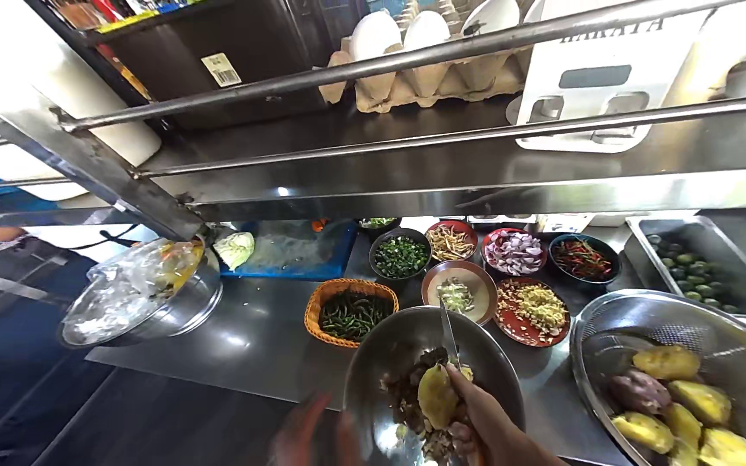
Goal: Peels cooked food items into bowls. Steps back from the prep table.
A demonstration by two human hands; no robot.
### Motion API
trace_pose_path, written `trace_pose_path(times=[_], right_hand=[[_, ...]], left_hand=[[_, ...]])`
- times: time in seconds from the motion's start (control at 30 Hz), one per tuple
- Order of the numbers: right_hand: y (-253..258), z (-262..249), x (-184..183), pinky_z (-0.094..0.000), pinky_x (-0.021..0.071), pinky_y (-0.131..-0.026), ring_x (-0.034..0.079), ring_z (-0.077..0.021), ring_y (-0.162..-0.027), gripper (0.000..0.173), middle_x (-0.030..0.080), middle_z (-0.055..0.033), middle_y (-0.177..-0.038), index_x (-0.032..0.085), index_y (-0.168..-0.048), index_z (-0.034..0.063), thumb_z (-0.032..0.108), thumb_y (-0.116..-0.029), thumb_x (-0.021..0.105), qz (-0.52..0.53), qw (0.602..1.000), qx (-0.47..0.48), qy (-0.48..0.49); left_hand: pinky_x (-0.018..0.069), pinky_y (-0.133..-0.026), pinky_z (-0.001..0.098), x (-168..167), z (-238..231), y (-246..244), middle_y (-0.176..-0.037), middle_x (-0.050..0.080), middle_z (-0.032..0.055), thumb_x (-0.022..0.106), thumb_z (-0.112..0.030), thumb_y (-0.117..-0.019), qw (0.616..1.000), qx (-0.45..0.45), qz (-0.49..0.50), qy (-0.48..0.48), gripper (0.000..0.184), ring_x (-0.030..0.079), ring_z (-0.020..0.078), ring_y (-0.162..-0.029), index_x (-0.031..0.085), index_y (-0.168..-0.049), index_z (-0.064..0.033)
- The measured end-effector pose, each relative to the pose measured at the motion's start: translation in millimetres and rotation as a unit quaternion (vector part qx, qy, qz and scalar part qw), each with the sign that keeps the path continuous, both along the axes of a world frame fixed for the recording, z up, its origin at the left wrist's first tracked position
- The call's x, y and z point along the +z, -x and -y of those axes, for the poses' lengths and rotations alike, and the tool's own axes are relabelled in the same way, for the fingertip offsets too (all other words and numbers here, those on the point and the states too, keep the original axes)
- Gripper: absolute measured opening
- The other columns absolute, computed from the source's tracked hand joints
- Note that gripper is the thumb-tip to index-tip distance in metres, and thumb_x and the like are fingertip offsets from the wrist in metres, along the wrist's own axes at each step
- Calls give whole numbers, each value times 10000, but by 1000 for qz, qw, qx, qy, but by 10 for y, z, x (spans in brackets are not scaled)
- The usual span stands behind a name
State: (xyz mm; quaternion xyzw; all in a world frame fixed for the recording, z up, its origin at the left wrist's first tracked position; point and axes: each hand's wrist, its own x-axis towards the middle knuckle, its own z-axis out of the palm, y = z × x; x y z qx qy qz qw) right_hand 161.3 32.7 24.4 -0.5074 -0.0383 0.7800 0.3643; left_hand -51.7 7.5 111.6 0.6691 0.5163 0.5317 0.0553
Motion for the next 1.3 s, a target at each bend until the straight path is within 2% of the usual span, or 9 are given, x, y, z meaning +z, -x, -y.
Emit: trace_pose_path(times=[0.07,0.17,0.27,0.37,0.53,0.67,0.83,1.03,1.3], right_hand=[[1,21,18,-259,441,-398,451,-112,-410,484,491,-29,-596,531,-1060,99,562,-1074,390,64,997,17,-39],[-31,82,0,-295,470,-441,504,-137,-473,477,582,-54,-714,574,-1125,78,509,-1091,373,150,973,93,-151],[-107,169,98,-294,481,-459,527,-119,-486,497,674,-43,-850,620,-1247,125,522,-1089,367,180,935,195,-237],[-214,211,188,-305,517,-525,594,-123,-565,528,734,-37,-966,590,-1367,144,498,-1104,299,251,893,237,-290],[-149,211,140,-441,584,-689,675,-223,-699,603,685,-114,-881,343,-1571,111,482,-1096,364,306,837,293,-345],[145,204,192,-543,580,-835,724,-300,-899,711,724,-171,-1017,255,-1620,96,520,-1072,413,316,798,309,-410],[219,158,190,-547,566,-698,697,-320,-737,559,679,-139,-804,503,-1418,69,499,-1079,390,413,750,289,-429],[212,29,-40,-285,441,-406,457,-122,-435,484,540,-24,-683,535,-1212,140,550,-1081,314,93,958,149,-226],[149,59,-27,-254,440,-404,453,-100,-429,354,539,-20,-655,535,-1138,129,468,-1083,449,36,979,91,-180]], left_hand=[[570,-957,345,-527,-126,-195,-1285,649,213,541,-133,-1022,962,-45,150,225,358,665,205,-1148,598,-1284,104],[543,-943,515,-955,-115,-542,-1447,522,162,298,-363,-1093,794,-109,414,432,537,600,285,-1222,390,-1516,-45],[624,-677,429,-899,-132,-823,-991,718,142,312,-469,-1099,632,-27,611,476,497,727,259,-814,582,-1237,-74],[621,-617,377,-856,-246,-731,-882,722,144,338,-468,-1083,555,-13,690,464,485,728,253,-726,591,-1097,-55],[603,-754,364,-1048,-221,-698,-1080,673,130,333,-329,-1107,736,18,593,327,431,698,195,-893,490,-1378,-32],[604,-855,293,-1099,-153,-771,-1094,692,114,351,-157,-1068,869,-17,458,186,405,699,102,-950,474,-1360,95],[603,-813,258,-898,-125,-835,-1069,669,107,417,-122,-1072,885,41,432,170,360,691,75,-901,470,-1360,86],[606,-763,344,-907,-219,-794,-1061,669,115,433,-167,-1084,799,35,533,278,329,689,154,-878,542,-1341,8],[469,-1078,364,-729,-93,-504,-1471,481,254,530,-360,-1023,945,-39,236,222,610,506,237,-1339,468,-1417,101]])
